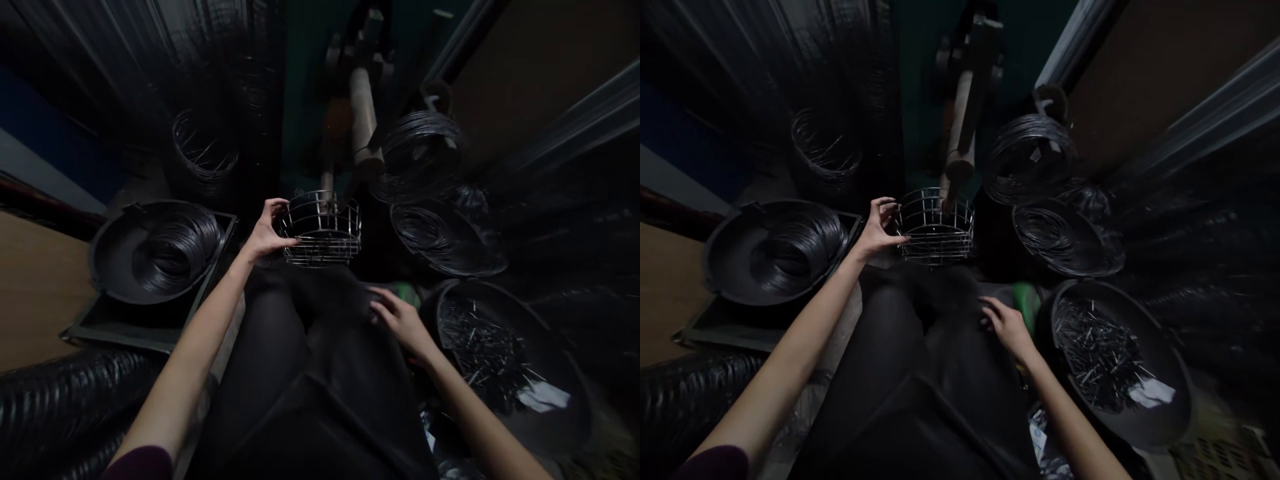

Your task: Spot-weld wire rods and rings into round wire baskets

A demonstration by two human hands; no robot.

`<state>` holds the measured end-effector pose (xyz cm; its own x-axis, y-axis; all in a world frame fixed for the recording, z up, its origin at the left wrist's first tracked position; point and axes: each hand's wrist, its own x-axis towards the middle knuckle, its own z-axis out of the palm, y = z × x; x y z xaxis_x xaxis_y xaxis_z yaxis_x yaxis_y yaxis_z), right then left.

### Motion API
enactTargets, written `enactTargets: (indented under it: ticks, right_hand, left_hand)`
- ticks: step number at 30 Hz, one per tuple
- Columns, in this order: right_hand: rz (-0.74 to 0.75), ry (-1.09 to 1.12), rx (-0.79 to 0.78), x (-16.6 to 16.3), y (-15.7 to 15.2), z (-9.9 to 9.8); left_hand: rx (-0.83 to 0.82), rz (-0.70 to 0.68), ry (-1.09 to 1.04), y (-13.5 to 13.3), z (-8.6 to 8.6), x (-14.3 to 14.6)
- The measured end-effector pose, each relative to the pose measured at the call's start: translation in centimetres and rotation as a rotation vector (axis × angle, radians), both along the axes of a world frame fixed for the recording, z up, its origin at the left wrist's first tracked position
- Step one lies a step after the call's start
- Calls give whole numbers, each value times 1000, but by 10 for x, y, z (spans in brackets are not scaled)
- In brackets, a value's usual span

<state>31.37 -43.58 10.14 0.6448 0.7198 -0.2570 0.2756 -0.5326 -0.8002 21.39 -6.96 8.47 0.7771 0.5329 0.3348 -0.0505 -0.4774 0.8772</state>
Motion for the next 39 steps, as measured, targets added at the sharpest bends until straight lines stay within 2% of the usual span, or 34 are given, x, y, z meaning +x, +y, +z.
enactTargets:
  ticks: [2,4,6,8,11,15,18,27,32,39]
  right_hand:
    - [-4,-9,78,-2,25,29]
    - [60,13,136,-2,56,62]
    - [162,60,104,0,87,87]
    - [232,46,38,3,113,99]
    - [281,-249,-23,6,133,98]
    - [477,-777,-224,1,130,91]
    - [598,-941,-350,1,123,91]
    - [659,-1065,-383,9,123,96]
    - [646,-1058,-368,10,122,93]
    - [591,-1099,-313,27,133,88]
  left_hand:
    - [166,-61,10,-12,20,-13]
    - [332,-113,47,-26,40,-22]
    - [457,-145,110,-41,55,-24]
    - [527,-168,170,-52,65,-23]
    - [560,-185,187,-59,68,-18]
    - [538,-169,146,-59,64,-11]
    - [521,-161,128,-58,63,-5]
    - [472,-192,138,-59,60,3]
    - [418,-170,124,-59,52,4]
    - [415,-162,131,-48,57,22]
